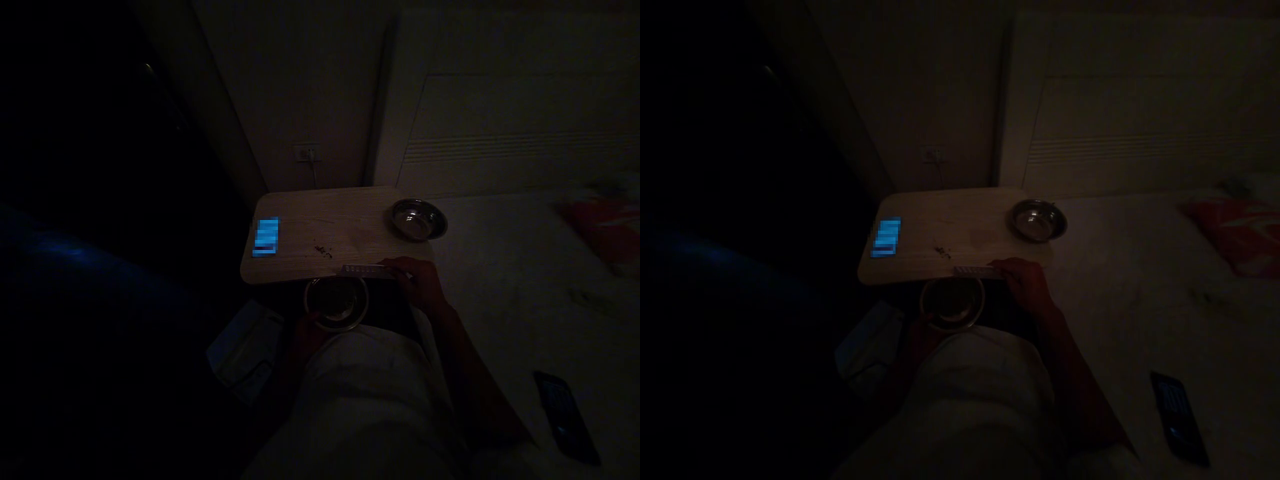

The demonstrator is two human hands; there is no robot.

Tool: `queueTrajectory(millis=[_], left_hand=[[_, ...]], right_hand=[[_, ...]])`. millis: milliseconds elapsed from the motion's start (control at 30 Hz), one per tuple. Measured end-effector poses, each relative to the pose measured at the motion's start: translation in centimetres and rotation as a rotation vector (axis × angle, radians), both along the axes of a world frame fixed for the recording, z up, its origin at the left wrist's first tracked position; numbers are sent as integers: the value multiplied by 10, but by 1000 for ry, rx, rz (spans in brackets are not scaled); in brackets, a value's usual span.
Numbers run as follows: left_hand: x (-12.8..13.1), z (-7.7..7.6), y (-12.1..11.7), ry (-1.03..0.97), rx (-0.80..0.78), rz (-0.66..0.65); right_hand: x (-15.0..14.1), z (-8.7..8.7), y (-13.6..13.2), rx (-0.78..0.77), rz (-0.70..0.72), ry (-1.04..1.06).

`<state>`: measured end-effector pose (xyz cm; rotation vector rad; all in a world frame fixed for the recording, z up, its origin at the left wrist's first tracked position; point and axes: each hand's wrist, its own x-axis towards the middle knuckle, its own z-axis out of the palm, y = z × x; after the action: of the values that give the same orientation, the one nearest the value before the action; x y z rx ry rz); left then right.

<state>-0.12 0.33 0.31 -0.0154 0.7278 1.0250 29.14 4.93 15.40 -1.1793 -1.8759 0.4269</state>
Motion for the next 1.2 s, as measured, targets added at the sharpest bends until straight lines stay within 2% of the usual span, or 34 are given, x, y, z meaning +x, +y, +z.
queueTrajectory(millis=[100, 200, 367, 500, 667, 833, 1033, 1200], left_hand=[[0, -2, 0, 15, 13, 19], [1, -2, 0, 13, 1, -16], [3, -1, -3, 68, -7, -13], [6, 8, -1, 47, -30, -27], [6, 18, 0, -28, -44, -36], [5, 10, 1, 36, -43, -12], [7, 1, 1, 62, -25, 2], [6, 4, 0, 88, -31, 47]], right_hand=[[-1, 3, -1, 1, -11, 12], [-5, 4, -1, -7, -10, 15], [-15, -2, 1, -30, -24, 54], [-19, -8, 6, -67, -98, 68], [-18, -7, 8, -65, -196, 126], [-30, -8, 10, -74, -239, 205], [-62, -21, 10, -89, -222, 195], [-55, -31, 15, -108, -329, 188]])
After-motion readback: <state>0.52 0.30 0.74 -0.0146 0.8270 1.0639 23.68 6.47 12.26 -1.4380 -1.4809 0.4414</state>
